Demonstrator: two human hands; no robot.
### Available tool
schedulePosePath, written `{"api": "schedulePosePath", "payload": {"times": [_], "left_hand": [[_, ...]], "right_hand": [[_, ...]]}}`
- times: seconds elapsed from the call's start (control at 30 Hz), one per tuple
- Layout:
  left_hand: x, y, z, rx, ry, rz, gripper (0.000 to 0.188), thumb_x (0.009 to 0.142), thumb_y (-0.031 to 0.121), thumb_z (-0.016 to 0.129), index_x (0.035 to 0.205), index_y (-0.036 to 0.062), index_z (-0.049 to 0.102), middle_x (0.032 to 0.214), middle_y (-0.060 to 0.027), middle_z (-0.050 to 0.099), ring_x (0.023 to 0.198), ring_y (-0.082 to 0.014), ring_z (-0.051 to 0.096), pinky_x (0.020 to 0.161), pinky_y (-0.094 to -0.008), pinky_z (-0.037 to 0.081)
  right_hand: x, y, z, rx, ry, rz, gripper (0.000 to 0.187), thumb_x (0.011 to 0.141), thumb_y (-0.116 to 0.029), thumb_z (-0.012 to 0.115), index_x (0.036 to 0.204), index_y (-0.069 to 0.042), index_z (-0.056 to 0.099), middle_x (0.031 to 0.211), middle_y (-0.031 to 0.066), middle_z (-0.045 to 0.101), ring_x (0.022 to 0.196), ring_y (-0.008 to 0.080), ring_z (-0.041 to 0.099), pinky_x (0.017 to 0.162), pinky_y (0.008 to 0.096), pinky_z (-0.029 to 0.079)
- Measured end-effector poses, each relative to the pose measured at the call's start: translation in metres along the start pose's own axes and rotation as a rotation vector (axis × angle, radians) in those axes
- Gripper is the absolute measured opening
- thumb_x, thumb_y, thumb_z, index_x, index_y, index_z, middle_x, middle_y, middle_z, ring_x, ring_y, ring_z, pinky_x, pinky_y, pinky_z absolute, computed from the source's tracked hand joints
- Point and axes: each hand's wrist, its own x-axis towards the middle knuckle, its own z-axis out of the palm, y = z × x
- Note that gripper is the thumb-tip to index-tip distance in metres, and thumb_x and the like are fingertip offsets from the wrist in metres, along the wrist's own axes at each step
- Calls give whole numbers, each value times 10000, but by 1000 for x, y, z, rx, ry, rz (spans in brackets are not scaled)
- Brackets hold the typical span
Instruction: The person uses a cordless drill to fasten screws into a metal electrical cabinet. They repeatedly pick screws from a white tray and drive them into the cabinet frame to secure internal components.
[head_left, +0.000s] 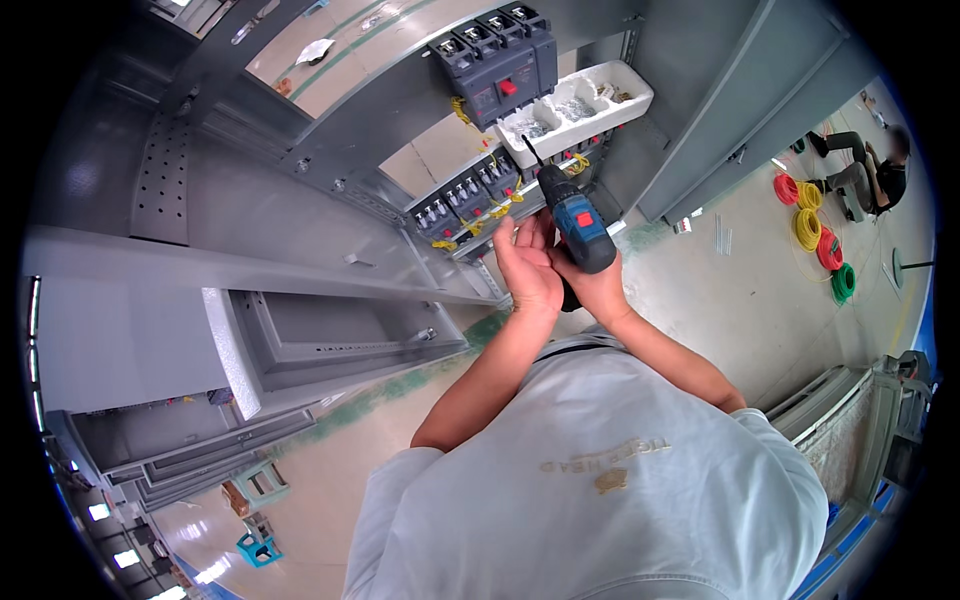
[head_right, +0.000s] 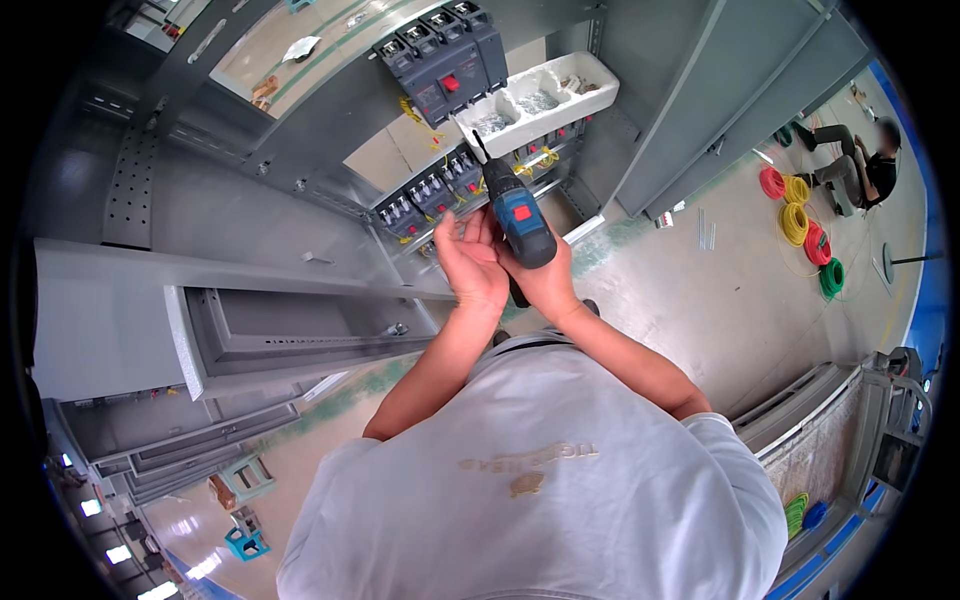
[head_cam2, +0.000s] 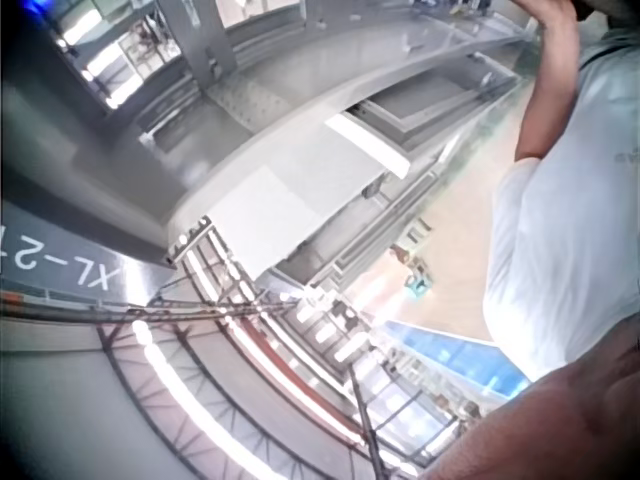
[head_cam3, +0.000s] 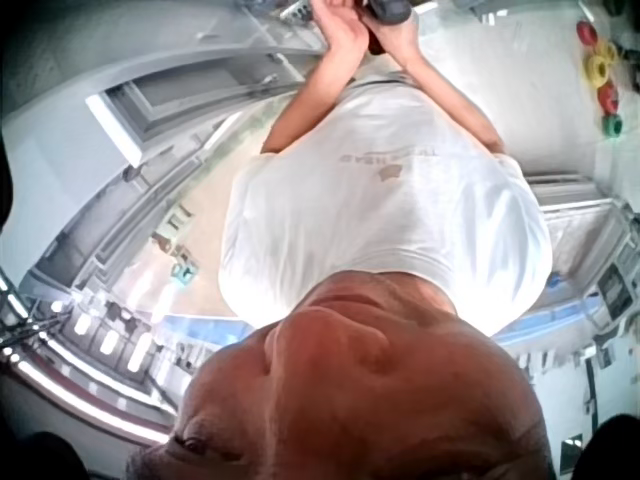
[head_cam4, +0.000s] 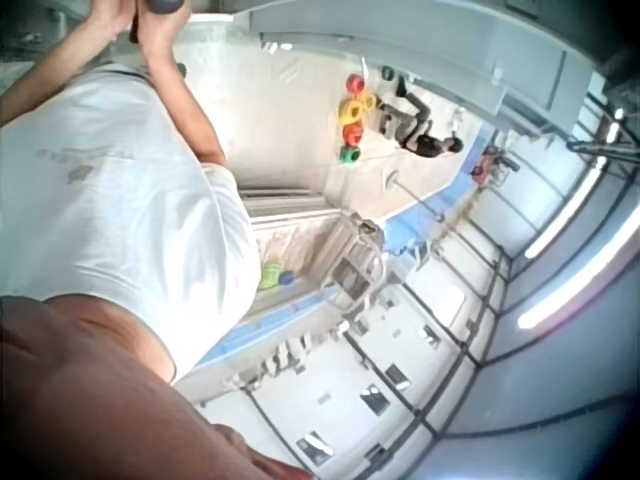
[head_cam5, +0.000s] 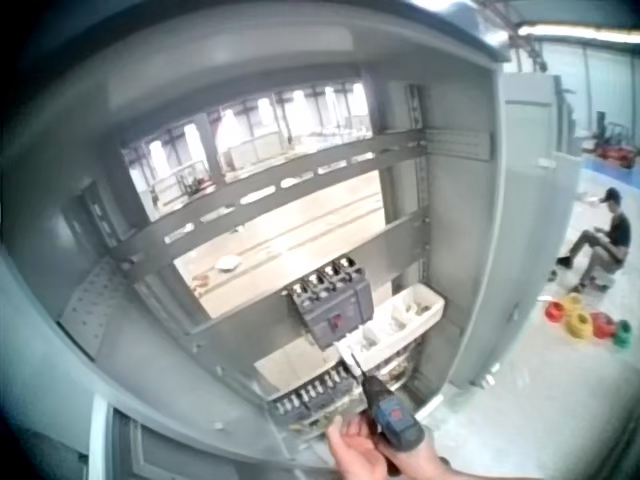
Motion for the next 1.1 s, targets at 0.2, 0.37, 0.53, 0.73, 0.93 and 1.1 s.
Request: {"api": "schedulePosePath", "payload": {"times": [0.2, 0.37, 0.53, 0.73, 0.93, 1.1], "left_hand": [[-5, 7, -5, -21, -27, -40, 518, 915, 391, 636, 1298, 92, 457, 1261, -193, 621, 1199, -315, 587, 1084, -459, 433], [0, 7, -4, -12, 20, -38, 443, 923, 382, 642, 1238, 102, 504, 1244, -177, 641, 1196, -300, 590, 1076, -459, 438], [-1, 7, -7, -29, 13, -97, 388, 924, 375, 659, 1166, 92, 550, 1217, -125, 666, 1181, -264, 598, 1065, -459, 440], [14, 5, -18, -19, 16, -59, 409, 930, 350, 668, 1207, 63, 579, 1217, -133, 661, 1151, -261, 624, 1019, -423, 464], [21, 36, -45, 368, -203, -26, 282, 934, 192, 686, 1174, 44, 657, 851, -15, 655, 682, -105, 551, 727, -315, 503], [-2, 40, -47, 841, -370, -146, 293, 918, 198, 737, 1143, 13, 704, 941, -22, 710, 776, -97, 619, 652, -249, 443]], "right_hand": [[-2, 11, 5, 61, -13, -24, 342, 791, -83, 794, 1119, -41, 707, 973, 108, 754, 892, 188, 730, 816, 328, 565], [-3, 10, 5, -9, -21, -26, 330, 795, -94, 790, 1111, -43, 711, 961, 112, 753, 883, 185, 732, 805, 332, 568], [-4, 14, 3, 62, -35, -16, 345, 800, -30, 785, 1122, -10, 664, 976, 42, 690, 859, 131, 641, 801, 311, 543], [-5, 26, 2, 325, -13, 107, 282, 810, -43, 768, 1067, -4, 659, 888, 69, 695, 794, 151, 684, 715, 321, 584], [-2, 7, -16, 477, -45, 226, 361, 858, 9, 694, 1202, 19, 586, 863, 34, 616, 699, 138, 626, 674, 291, 518], [3, -3, -18, 667, -87, 257, 396, 855, 20, 686, 1229, 42, 558, 854, 46, 629, 699, 138, 613, 691, 286, 501]]}}
